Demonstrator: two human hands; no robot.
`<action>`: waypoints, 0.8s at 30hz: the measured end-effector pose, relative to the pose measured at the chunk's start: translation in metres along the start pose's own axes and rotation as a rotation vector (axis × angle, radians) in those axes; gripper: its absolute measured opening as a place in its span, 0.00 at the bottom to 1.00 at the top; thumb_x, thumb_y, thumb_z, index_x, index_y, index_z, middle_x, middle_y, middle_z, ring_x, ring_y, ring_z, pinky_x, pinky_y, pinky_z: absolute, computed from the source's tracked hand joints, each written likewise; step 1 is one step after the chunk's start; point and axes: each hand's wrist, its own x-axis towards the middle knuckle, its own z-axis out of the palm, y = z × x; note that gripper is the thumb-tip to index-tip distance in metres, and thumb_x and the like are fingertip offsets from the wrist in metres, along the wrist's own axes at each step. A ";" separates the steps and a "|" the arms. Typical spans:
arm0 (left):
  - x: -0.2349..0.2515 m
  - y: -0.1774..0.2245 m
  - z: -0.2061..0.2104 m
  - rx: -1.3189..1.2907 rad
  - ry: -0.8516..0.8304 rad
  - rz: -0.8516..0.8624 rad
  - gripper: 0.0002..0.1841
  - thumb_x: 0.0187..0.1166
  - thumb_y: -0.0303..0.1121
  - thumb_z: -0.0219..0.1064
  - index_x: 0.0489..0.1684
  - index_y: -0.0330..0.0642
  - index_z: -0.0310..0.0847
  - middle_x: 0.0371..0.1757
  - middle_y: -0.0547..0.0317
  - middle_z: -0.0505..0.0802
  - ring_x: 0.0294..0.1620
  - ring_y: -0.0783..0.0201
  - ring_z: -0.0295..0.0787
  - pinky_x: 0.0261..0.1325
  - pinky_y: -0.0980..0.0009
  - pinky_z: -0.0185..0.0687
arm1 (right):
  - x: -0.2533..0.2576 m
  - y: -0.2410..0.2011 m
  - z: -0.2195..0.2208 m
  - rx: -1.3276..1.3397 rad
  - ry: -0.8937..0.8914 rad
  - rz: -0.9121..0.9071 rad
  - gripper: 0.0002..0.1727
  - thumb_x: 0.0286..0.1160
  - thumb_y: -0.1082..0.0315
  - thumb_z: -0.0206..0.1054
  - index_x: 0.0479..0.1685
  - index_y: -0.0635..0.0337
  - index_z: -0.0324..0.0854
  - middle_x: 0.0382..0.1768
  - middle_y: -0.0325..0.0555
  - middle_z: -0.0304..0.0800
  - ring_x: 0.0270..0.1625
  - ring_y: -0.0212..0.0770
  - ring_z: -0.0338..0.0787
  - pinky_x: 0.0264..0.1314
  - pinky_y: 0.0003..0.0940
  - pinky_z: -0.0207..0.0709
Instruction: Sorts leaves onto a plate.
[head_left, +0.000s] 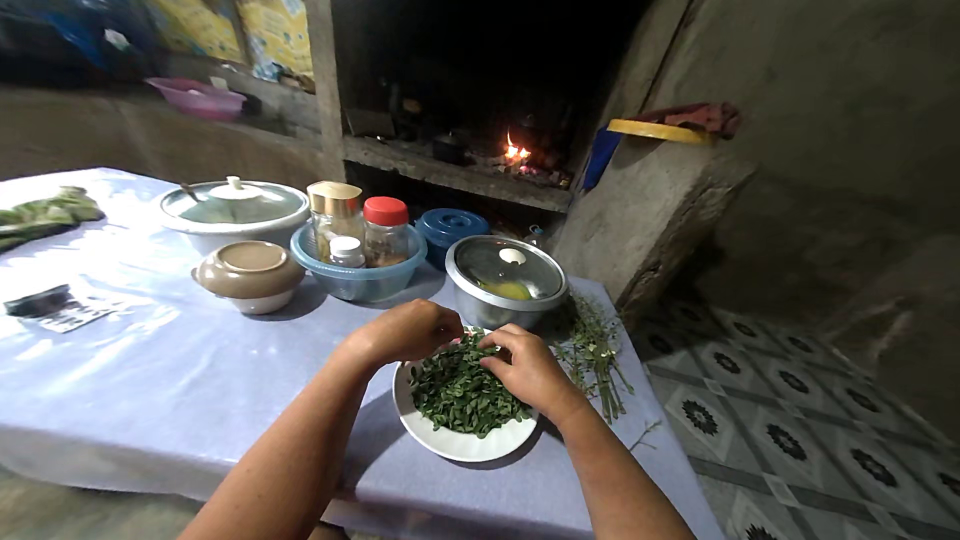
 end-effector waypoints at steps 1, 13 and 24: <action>0.000 0.000 0.001 0.008 0.000 0.003 0.10 0.88 0.38 0.62 0.49 0.49 0.91 0.43 0.62 0.94 0.44 0.65 0.91 0.55 0.56 0.86 | 0.001 0.000 0.003 -0.016 -0.001 0.001 0.13 0.81 0.62 0.67 0.57 0.55 0.90 0.61 0.49 0.88 0.59 0.42 0.90 0.67 0.40 0.82; -0.003 0.005 0.001 -0.172 -0.019 0.097 0.10 0.87 0.37 0.64 0.53 0.46 0.90 0.44 0.62 0.94 0.42 0.71 0.90 0.51 0.67 0.87 | 0.001 0.007 -0.005 0.505 0.216 0.002 0.07 0.77 0.69 0.71 0.43 0.65 0.90 0.49 0.49 0.91 0.47 0.35 0.92 0.55 0.30 0.88; 0.003 0.010 0.011 -0.242 -0.086 0.156 0.12 0.83 0.42 0.69 0.45 0.42 0.87 0.40 0.62 0.92 0.40 0.72 0.88 0.49 0.68 0.85 | 0.001 0.005 -0.001 0.655 0.260 -0.020 0.06 0.77 0.73 0.71 0.43 0.68 0.89 0.45 0.50 0.92 0.43 0.37 0.92 0.52 0.31 0.89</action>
